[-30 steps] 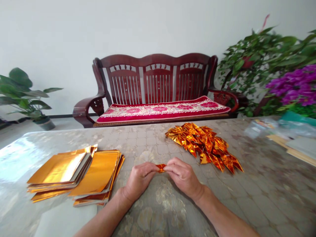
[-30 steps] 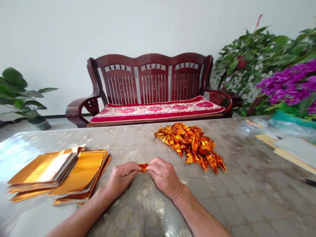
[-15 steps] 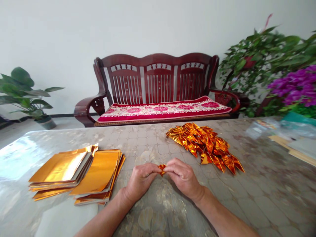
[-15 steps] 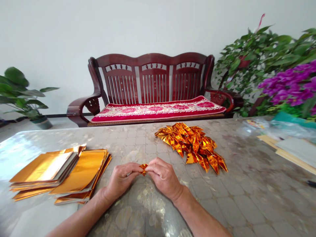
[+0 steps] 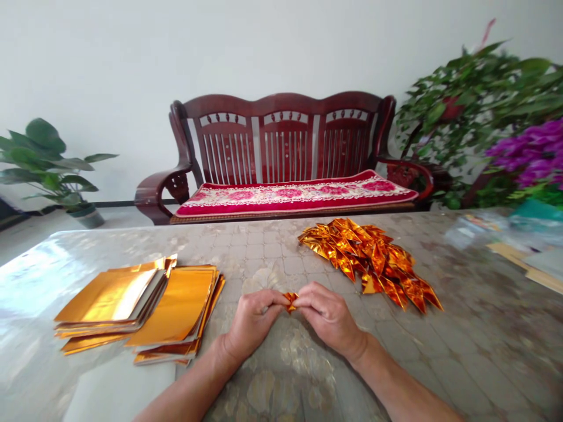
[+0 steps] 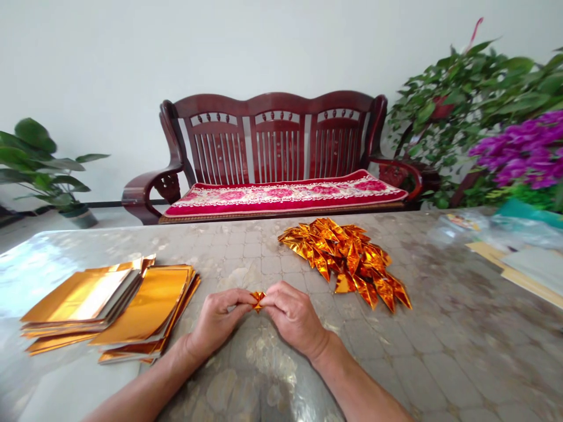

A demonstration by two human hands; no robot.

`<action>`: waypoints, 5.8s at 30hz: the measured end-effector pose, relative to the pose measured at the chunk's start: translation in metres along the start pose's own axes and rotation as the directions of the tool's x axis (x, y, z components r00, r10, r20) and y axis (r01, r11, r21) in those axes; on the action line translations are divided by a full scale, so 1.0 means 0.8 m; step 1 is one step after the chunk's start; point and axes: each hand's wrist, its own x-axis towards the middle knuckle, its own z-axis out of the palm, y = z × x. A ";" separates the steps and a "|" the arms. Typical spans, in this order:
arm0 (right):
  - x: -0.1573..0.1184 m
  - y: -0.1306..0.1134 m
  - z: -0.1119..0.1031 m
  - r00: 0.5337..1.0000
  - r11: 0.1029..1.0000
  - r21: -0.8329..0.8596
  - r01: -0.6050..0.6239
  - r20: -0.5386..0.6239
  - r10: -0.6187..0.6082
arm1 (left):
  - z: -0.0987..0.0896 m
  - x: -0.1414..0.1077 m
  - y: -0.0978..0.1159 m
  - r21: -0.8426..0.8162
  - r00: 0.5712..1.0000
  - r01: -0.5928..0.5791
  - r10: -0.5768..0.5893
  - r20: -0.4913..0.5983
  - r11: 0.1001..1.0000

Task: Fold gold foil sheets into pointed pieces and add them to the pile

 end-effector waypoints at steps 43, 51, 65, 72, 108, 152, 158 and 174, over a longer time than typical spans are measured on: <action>-0.001 0.014 -0.007 0.975 0.954 -0.295 0.055 0.220 0.012 | -0.010 0.001 -0.019 0.085 0.983 0.013 -0.028 0.180 0.996; 0.000 0.012 -0.007 0.973 0.952 -0.303 0.050 0.229 0.022 | -0.011 0.000 -0.020 0.116 0.986 0.032 -0.051 0.160 0.993; 0.001 0.010 -0.006 0.978 0.905 -0.422 0.062 0.205 0.028 | -0.005 0.000 -0.024 0.139 0.985 0.137 -0.150 0.088 0.981; 0.003 0.012 -0.008 0.988 0.896 -0.440 0.054 0.156 0.018 | -0.007 0.003 -0.018 0.107 0.985 0.133 -0.143 0.098 0.985; 0.010 0.010 0.008 0.962 0.951 -0.172 -0.257 0.047 0.269 | 0.012 0.007 -0.019 -0.340 0.933 0.360 -0.347 0.101 0.869; 0.008 -0.010 0.020 0.979 0.856 -0.516 0.025 0.186 0.084 | 0.001 0.021 -0.004 0.270 0.912 0.401 -0.410 -0.025 0.875; 0.006 -0.009 0.021 0.982 0.896 -0.430 -0.112 0.092 0.167 | 0.002 0.021 -0.003 0.304 0.923 0.368 -0.385 -0.002 0.879; 0.014 0.004 0.030 0.911 0.890 -0.196 -0.412 -0.074 0.405 | 0.007 0.018 0.001 0.239 0.894 0.439 -0.449 -0.013 0.866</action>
